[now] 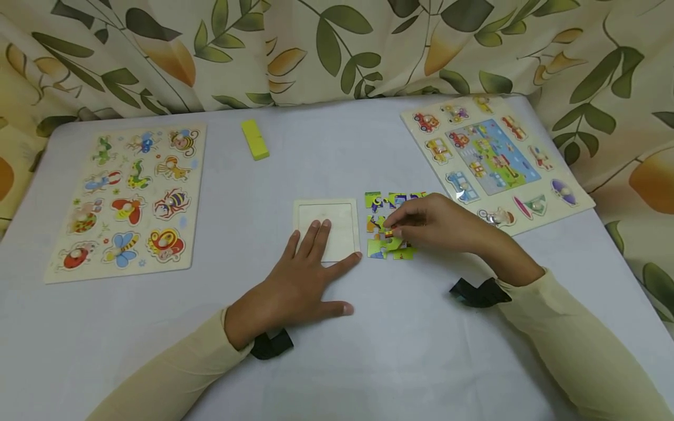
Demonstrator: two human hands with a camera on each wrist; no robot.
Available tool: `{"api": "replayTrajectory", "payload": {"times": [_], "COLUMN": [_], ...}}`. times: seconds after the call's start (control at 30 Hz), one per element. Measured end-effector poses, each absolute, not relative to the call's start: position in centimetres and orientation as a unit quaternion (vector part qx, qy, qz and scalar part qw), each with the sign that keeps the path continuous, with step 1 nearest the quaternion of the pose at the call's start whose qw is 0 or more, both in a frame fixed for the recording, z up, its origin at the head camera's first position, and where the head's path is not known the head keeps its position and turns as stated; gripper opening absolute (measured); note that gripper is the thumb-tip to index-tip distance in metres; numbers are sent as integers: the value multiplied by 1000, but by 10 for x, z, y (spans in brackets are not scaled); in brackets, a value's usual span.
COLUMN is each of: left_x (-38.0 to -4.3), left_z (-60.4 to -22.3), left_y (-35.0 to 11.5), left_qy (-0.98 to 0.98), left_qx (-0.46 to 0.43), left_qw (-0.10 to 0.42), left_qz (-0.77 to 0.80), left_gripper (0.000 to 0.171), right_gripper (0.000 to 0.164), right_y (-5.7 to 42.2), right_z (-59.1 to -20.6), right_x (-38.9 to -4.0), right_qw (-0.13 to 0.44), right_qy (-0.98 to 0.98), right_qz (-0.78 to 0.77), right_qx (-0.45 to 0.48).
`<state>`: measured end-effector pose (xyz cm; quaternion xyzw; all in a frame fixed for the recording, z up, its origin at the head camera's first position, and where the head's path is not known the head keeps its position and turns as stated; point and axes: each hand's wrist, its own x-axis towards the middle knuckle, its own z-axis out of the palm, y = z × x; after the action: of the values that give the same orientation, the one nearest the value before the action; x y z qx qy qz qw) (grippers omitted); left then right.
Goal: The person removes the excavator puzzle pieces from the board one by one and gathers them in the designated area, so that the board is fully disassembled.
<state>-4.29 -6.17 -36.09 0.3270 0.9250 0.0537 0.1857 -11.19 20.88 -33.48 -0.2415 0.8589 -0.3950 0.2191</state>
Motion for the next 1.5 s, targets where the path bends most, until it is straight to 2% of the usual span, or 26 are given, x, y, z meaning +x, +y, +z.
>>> {"api": "replayTrajectory", "payload": {"times": [0.33, 0.57, 0.93, 1.5], "left_x": [-44, -44, -46, -40], "left_z": [-364, -365, -365, -363], "left_y": [-57, -55, -55, -54], "left_qy": [926, 927, 927, 928], "left_qx": [320, 321, 318, 309], "left_qw": [190, 186, 189, 195], "left_qz": [59, 53, 59, 78], "left_gripper": [85, 85, 85, 83], "right_gripper": [18, 19, 17, 10], "right_y": [241, 260, 270, 263], "right_z": [-334, -336, -342, -341], "right_x": [-102, -95, -91, -84], "right_qw": [196, 198, 201, 124], "right_qy": [876, 885, 895, 930], "right_qz": [-363, -358, -353, -295], "right_qx": [-248, -221, -184, -181]}}
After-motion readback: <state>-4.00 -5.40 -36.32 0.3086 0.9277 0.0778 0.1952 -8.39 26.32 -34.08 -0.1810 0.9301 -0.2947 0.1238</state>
